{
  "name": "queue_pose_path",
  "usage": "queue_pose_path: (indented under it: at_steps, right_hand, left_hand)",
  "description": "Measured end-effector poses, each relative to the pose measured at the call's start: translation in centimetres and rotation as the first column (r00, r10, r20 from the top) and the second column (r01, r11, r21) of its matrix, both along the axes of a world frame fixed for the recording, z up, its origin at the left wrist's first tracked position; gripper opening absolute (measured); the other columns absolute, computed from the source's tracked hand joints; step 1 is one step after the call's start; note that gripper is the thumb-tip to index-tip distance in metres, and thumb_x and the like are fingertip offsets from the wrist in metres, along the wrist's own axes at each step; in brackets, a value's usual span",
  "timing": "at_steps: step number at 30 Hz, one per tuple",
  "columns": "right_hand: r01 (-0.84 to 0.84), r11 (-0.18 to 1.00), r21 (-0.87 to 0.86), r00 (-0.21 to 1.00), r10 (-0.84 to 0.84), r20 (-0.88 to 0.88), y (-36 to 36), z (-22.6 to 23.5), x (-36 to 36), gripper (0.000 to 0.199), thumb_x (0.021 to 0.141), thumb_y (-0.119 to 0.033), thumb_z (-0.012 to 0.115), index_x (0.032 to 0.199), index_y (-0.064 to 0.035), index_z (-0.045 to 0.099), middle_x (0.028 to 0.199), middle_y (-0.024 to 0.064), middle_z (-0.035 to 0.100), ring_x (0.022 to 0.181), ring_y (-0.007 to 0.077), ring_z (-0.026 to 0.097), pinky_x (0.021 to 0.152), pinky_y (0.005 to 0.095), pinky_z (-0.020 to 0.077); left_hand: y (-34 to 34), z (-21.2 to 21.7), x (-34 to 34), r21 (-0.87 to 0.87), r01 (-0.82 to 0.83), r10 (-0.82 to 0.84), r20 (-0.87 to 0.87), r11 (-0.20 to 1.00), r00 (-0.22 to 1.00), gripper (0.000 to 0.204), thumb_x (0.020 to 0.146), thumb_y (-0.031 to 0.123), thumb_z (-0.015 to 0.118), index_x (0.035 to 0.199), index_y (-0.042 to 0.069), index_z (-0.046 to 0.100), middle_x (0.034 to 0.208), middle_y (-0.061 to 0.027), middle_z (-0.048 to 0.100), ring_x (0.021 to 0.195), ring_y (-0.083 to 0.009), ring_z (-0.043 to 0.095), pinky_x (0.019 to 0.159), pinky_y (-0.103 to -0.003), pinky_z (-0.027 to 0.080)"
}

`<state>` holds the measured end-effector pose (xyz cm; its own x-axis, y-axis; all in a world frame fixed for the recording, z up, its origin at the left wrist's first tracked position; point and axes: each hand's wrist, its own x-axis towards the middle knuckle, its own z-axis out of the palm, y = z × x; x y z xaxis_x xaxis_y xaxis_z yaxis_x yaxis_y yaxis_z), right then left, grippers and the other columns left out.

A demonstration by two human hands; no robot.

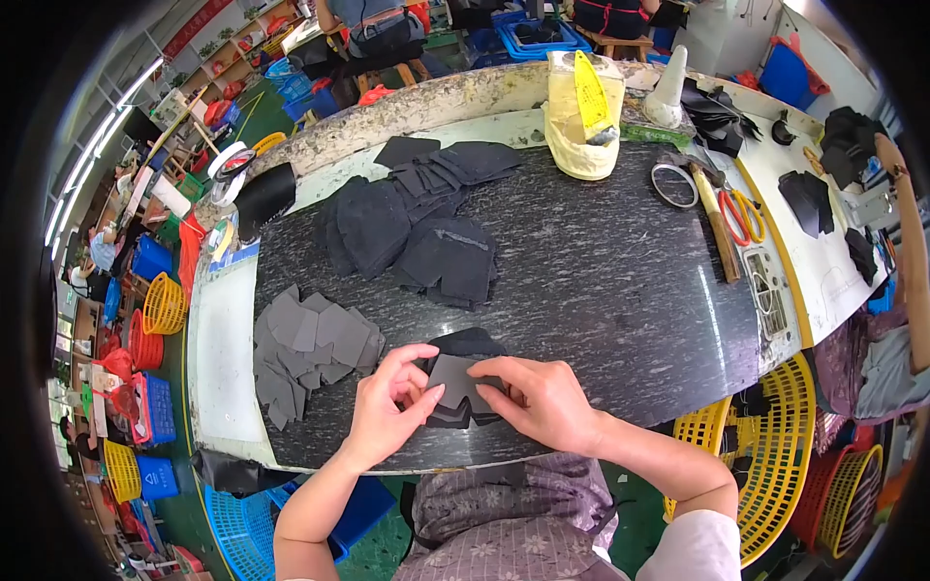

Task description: Sorting and inspecting black fabric shoe components at a workbench in a shoe manufacturing facility.

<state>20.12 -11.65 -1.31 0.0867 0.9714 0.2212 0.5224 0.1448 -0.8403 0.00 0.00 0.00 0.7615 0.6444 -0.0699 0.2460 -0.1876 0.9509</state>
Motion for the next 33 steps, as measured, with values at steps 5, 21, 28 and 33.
queue_pose_path:
  at_steps: [5, 21, 28, 33]
  right_hand:
    - [-0.024, 0.990, 0.142, 0.902, -0.040, 0.431, 0.4, 0.4, -0.9, 0.016, 0.086, -0.018, 0.072, 0.099, -0.0124, 0.065, 0.072, 0.0064, 0.062, 0.055, 0.0229, 0.064, 0.051, 0.0345, 0.0511]
    - [0.451, 0.861, -0.235, 0.892, -0.429, 0.141, -1.9, 4.2, 16.6, 0.058, 0.068, -0.011, 0.085, 0.120, -0.0062, 0.058, 0.111, 0.0127, 0.062, 0.103, 0.0297, 0.064, 0.091, 0.0390, 0.0498]
    - [-0.028, 0.949, 0.314, 0.849, -0.143, 0.508, 5.8, 3.5, 4.8, 0.044, 0.070, -0.008, 0.079, 0.111, -0.0040, 0.065, 0.119, 0.0110, 0.061, 0.111, 0.0293, 0.057, 0.095, 0.0412, 0.0467]
    - [-0.099, 0.932, 0.348, 0.951, -0.014, 0.308, 10.2, 0.9, 2.8, 0.019, 0.081, -0.003, 0.070, 0.100, -0.0011, 0.070, 0.103, 0.0100, 0.066, 0.094, 0.0289, 0.061, 0.084, 0.0382, 0.0510]
  left_hand:
    - [-0.7, -0.2, 0.1, 0.364, 0.030, -0.017, -0.037, 0.931, 0.999, 0.030, 0.085, -0.002, 0.070, 0.113, 0.006, 0.064, 0.068, 0.0001, 0.052, 0.055, -0.0059, 0.052, 0.049, -0.022, 0.041]
    - [1.7, 0.2, -1.2, 0.684, -0.096, 0.033, 0.105, 0.723, 0.994, 0.016, 0.079, 0.008, 0.077, 0.079, 0.006, 0.061, 0.086, -0.0054, 0.062, 0.079, -0.0230, 0.061, 0.066, -0.034, 0.049]
    - [3.6, -0.7, 1.1, 0.647, 0.037, -0.038, -0.013, 0.761, 0.999, 0.036, 0.085, 0.010, 0.071, 0.117, 0.005, 0.054, 0.127, -0.0161, 0.046, 0.106, -0.0363, 0.060, 0.084, -0.042, 0.052]
    - [3.1, -0.8, 1.2, 0.567, 0.031, -0.052, 0.021, 0.823, 0.998, 0.038, 0.085, 0.011, 0.071, 0.119, 0.005, 0.055, 0.129, -0.0146, 0.047, 0.117, -0.0336, 0.055, 0.092, -0.039, 0.050]
